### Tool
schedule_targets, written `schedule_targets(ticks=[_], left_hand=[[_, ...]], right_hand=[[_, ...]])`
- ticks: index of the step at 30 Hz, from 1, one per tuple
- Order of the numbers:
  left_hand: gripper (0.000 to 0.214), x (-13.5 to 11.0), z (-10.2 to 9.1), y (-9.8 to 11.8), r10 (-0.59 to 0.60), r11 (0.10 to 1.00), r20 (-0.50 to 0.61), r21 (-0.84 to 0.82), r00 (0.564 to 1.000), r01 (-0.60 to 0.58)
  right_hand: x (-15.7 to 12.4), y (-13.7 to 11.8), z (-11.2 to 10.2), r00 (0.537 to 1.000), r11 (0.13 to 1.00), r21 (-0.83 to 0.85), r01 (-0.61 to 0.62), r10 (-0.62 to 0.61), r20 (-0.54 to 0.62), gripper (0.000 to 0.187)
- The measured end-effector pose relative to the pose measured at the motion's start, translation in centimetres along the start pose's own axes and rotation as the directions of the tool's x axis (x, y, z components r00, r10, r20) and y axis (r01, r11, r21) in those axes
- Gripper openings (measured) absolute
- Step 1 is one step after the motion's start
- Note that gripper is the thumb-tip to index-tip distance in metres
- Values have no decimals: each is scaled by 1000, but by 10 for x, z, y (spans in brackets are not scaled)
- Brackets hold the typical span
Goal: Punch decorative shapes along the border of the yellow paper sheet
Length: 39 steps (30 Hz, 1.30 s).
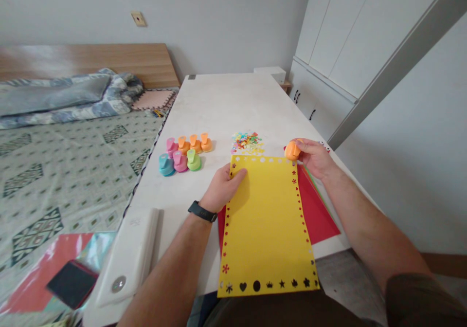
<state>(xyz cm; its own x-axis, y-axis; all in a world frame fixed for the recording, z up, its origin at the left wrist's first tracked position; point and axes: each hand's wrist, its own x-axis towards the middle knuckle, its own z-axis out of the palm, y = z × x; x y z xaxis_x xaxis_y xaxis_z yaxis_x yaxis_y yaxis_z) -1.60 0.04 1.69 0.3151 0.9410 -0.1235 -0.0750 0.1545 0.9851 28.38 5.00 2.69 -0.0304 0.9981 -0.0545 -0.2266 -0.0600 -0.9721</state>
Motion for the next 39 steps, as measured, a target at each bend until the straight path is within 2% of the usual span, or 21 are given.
schedule_targets(ticks=[4, 14, 22, 25, 28, 31, 33, 37, 39], left_hand=[[50, 0, 0, 2, -15, 1000, -2, -2, 1000, 15], [48, 1, -3, -2, -9, 999, -14, 44, 1000, 9], [37, -1, -6, 0, 58, 972, 13, 229, 998, -59], [35, -7, -6, 5, 63, 961, 74, 263, 995, -80], [33, -13, -4, 10, 19, 959, 186, 273, 982, -71], [31, -17, -3, 14, -9, 973, 343, 220, 939, -71], [30, -18, -4, 16, -22, 971, 410, 226, 912, -78], [25, -17, -7, 20, 22, 873, 433, 430, 901, -228], [26, -17, -8, 21, 68, 826, 469, 469, 881, -313]], right_hand=[[4, 0, -6, 995, 998, 0, 66, -66, -80, 24], [4, 0, -3, 990, 995, 4, 104, -103, -101, 30], [4, 1, 6, 983, 990, -29, 139, -141, -119, 29], [4, 0, 15, 983, 989, -37, 144, -147, -113, 32], [5, -2, 24, 984, 989, -50, 141, -146, -102, 32], [4, -6, 28, 986, 986, -95, 138, -146, -81, 31], [3, -8, 27, 989, 985, -120, 127, -135, -55, 31], [0, -14, 22, 999, 984, -173, 51, -51, 3, 32], [-2, -15, 22, 1000, 980, -200, 1, 5, 28, 33]])
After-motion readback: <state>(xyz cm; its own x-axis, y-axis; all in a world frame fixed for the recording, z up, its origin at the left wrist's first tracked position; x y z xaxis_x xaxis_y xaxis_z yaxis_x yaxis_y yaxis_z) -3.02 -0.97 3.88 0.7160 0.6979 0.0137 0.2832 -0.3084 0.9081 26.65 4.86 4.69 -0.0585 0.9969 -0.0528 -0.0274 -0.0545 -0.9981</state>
